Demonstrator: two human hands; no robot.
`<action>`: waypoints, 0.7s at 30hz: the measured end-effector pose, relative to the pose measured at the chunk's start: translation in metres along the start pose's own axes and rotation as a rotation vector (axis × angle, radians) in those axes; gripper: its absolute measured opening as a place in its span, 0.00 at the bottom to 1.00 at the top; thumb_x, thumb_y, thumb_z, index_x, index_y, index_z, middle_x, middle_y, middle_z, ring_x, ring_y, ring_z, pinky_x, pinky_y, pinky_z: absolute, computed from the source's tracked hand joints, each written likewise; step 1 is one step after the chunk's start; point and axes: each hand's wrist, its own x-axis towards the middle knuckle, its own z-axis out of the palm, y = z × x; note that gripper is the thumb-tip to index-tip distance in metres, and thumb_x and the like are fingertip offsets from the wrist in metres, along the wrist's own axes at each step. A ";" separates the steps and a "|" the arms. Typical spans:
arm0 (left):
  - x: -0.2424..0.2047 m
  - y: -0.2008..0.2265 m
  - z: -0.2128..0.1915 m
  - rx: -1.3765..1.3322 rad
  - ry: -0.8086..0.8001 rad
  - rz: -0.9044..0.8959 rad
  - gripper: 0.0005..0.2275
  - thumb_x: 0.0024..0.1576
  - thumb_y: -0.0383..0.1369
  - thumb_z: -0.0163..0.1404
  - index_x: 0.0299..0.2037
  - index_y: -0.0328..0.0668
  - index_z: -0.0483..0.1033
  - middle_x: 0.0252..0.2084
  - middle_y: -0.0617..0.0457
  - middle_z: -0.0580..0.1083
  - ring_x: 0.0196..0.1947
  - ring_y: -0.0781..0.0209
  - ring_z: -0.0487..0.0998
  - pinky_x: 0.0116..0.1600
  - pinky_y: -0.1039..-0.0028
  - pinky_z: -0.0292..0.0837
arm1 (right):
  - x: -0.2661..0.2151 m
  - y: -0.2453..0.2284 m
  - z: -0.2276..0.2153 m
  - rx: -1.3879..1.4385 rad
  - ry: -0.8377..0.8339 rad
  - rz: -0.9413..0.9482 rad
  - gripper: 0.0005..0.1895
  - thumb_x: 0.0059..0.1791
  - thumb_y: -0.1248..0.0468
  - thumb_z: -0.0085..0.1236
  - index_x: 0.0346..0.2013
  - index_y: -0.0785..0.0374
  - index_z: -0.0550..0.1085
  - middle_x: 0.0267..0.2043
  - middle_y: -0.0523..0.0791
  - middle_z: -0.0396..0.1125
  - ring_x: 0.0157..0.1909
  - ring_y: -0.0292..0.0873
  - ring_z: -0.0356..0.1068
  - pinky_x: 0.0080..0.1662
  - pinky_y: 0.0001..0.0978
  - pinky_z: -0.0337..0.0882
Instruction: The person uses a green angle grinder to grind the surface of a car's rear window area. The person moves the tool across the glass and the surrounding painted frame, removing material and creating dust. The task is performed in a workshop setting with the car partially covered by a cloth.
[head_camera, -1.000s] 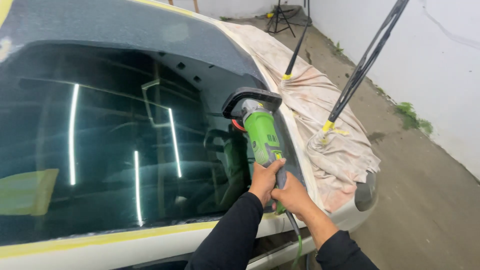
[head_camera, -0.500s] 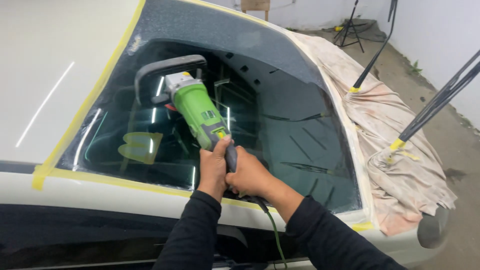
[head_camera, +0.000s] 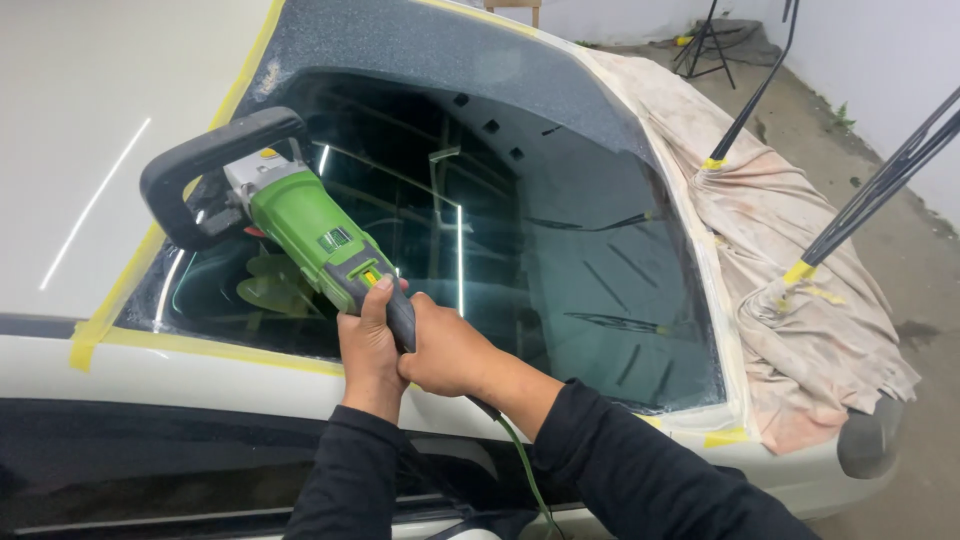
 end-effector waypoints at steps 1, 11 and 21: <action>0.002 -0.005 0.005 0.000 -0.008 -0.002 0.15 0.49 0.34 0.66 0.37 0.32 0.76 0.32 0.43 0.80 0.24 0.59 0.80 0.29 0.67 0.79 | -0.001 0.004 -0.003 0.001 0.008 0.003 0.39 0.41 0.66 0.55 0.64 0.81 0.58 0.49 0.66 0.69 0.50 0.67 0.74 0.46 0.51 0.78; -0.008 -0.107 0.069 0.084 -0.163 -0.193 0.16 0.45 0.31 0.68 0.38 0.33 0.76 0.30 0.45 0.79 0.25 0.60 0.78 0.28 0.70 0.76 | -0.026 0.094 -0.039 0.185 0.239 0.234 0.29 0.40 0.68 0.55 0.54 0.75 0.66 0.34 0.58 0.72 0.30 0.54 0.75 0.31 0.41 0.76; -0.080 -0.194 0.133 0.297 -0.337 -0.445 0.27 0.45 0.34 0.69 0.49 0.36 0.66 0.38 0.50 0.71 0.35 0.60 0.73 0.40 0.71 0.71 | -0.092 0.178 -0.067 0.424 0.506 0.394 0.18 0.35 0.72 0.52 0.39 0.73 0.71 0.21 0.54 0.70 0.17 0.47 0.74 0.20 0.34 0.72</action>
